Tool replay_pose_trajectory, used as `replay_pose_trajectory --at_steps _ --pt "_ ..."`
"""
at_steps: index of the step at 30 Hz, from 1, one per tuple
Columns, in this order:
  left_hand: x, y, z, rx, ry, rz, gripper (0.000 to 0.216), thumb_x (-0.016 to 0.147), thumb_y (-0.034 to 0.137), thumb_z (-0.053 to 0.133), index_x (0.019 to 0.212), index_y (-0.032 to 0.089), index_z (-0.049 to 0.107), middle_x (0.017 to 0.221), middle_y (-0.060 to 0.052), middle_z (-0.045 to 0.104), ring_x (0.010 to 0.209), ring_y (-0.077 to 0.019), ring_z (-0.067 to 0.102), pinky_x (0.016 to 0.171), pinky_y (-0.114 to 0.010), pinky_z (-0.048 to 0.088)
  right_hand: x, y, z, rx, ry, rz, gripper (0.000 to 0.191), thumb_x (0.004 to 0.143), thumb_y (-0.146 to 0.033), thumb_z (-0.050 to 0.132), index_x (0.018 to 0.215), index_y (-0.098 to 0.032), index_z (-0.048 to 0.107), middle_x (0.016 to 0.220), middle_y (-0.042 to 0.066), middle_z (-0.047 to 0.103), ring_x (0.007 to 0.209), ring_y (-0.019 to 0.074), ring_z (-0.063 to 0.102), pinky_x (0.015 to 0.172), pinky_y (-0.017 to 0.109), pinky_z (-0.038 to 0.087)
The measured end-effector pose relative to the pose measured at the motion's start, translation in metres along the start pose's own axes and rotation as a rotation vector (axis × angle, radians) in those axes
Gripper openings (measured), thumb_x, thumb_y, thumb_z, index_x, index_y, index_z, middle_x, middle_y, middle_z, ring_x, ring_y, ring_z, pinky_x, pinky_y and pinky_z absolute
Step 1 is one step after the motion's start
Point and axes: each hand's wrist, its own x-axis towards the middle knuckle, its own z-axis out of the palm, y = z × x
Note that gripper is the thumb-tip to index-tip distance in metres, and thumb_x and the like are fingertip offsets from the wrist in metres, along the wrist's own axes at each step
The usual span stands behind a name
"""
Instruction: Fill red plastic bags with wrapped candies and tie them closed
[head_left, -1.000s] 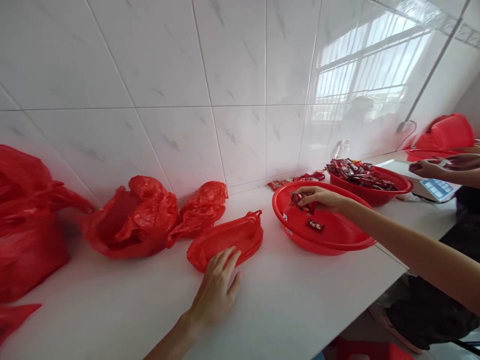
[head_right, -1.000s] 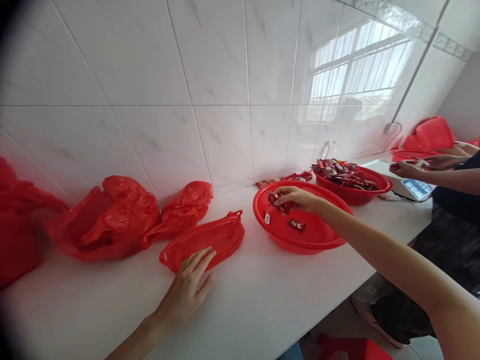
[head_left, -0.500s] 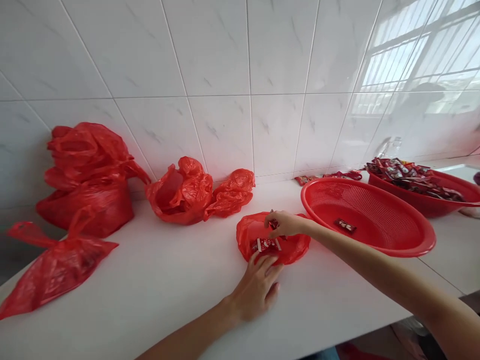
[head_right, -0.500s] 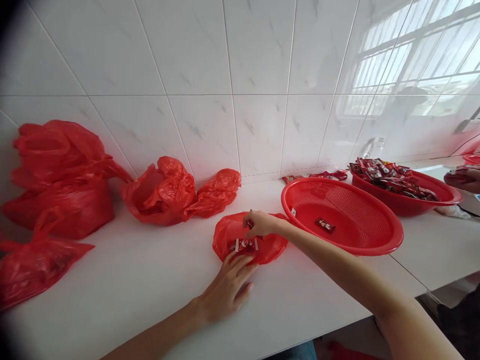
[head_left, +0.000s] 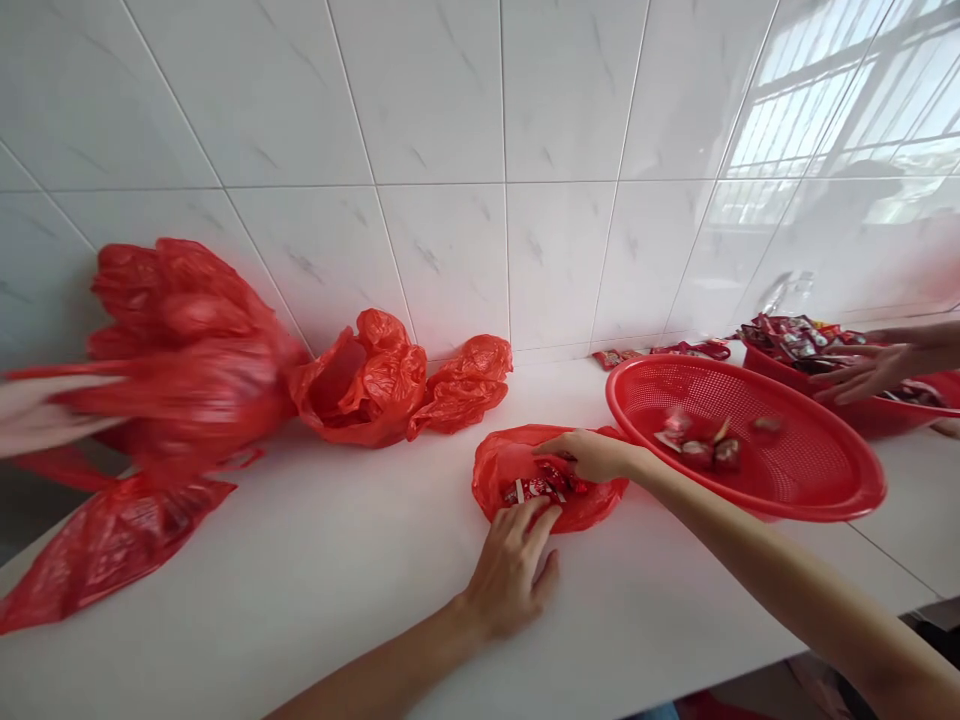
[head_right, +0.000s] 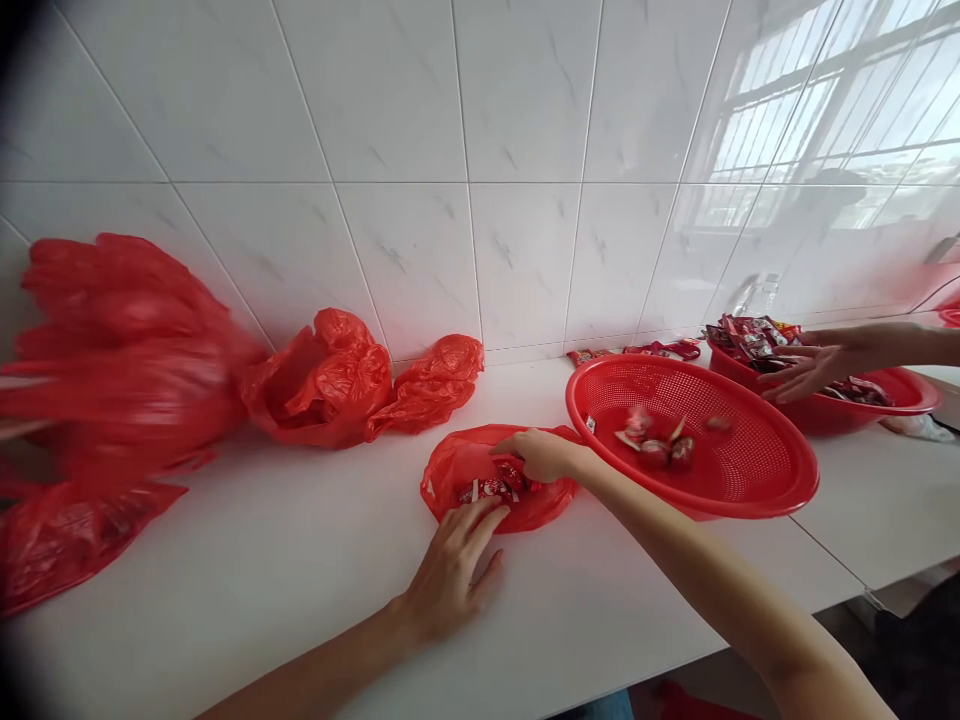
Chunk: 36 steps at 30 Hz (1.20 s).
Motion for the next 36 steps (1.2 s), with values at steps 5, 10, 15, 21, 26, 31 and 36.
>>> replay_pose_trajectory --at_steps 5,10,15,21,26,31,36 --pt "0.003 -0.001 -0.001 0.084 -0.073 -0.074 0.053 0.092 0.025 0.053 0.143 0.011 0.050 0.151 -0.018 0.050 0.126 -0.0350 0.055 0.101 -0.053 0.049 -0.010 0.000 0.005 -0.050 -0.069 0.011 0.067 0.075 0.000 0.056 0.140 -0.019 0.059 0.118 0.011 0.074 0.101 0.0283 0.067 0.080 0.033 0.050" --pt "0.008 -0.002 -0.001 0.061 -0.106 -0.094 0.051 0.091 0.028 0.054 0.141 0.015 0.054 0.149 -0.014 0.053 0.117 -0.0322 0.059 0.097 -0.051 0.051 -0.019 0.000 0.010 -0.067 -0.102 0.008 0.048 0.076 -0.007 0.064 0.122 -0.017 0.069 0.101 0.009 0.075 0.089 0.0258 0.066 0.068 0.030 0.046" --pt "0.011 -0.007 0.004 0.037 -0.052 -0.073 0.053 0.090 0.028 0.054 0.142 0.017 0.053 0.137 -0.014 0.062 0.116 -0.0317 0.059 0.097 -0.050 0.049 -0.029 0.000 0.012 -0.051 -0.018 0.008 0.047 0.074 -0.022 0.074 0.121 -0.021 0.067 0.109 0.008 0.073 0.097 0.0272 0.064 0.072 0.030 0.046" --pt "0.015 -0.005 0.003 0.072 -0.047 -0.035 0.047 0.092 0.027 0.053 0.137 0.016 0.058 0.124 -0.014 0.066 0.111 -0.0309 0.060 0.092 -0.046 0.050 -0.030 -0.003 0.025 -0.081 0.000 -0.005 0.018 0.081 -0.017 0.062 0.095 -0.021 0.072 0.094 0.006 0.072 0.085 0.0230 0.065 0.064 0.027 0.040" --pt "0.015 -0.004 0.000 0.060 0.003 -0.020 0.033 0.092 0.025 0.052 0.119 0.016 0.068 0.115 -0.013 0.067 0.108 -0.0293 0.059 0.094 -0.048 0.050 -0.039 -0.004 0.024 -0.044 0.089 -0.030 0.018 0.082 -0.020 0.065 0.099 -0.020 0.071 0.105 0.009 0.071 0.091 0.0249 0.065 0.069 0.028 0.044" --pt "0.014 -0.007 0.002 0.100 0.020 0.013 0.039 0.093 0.026 0.051 0.129 0.017 0.063 0.137 -0.014 0.059 0.130 -0.0320 0.051 0.108 -0.053 0.044 -0.068 -0.006 -0.010 0.170 0.179 -0.139 0.034 0.089 -0.027 0.061 0.122 -0.024 0.068 0.122 0.008 0.070 0.105 0.0253 0.065 0.089 0.034 0.050" --pt "0.015 -0.006 0.003 0.093 0.002 0.025 0.029 0.092 0.024 0.051 0.114 0.017 0.069 0.142 -0.014 0.057 0.134 -0.0323 0.049 0.113 -0.056 0.040 -0.099 0.016 -0.052 0.275 0.437 -0.009 0.043 0.086 -0.044 0.066 0.124 -0.024 0.069 0.127 0.009 0.069 0.116 0.0301 0.063 0.098 0.040 0.051"
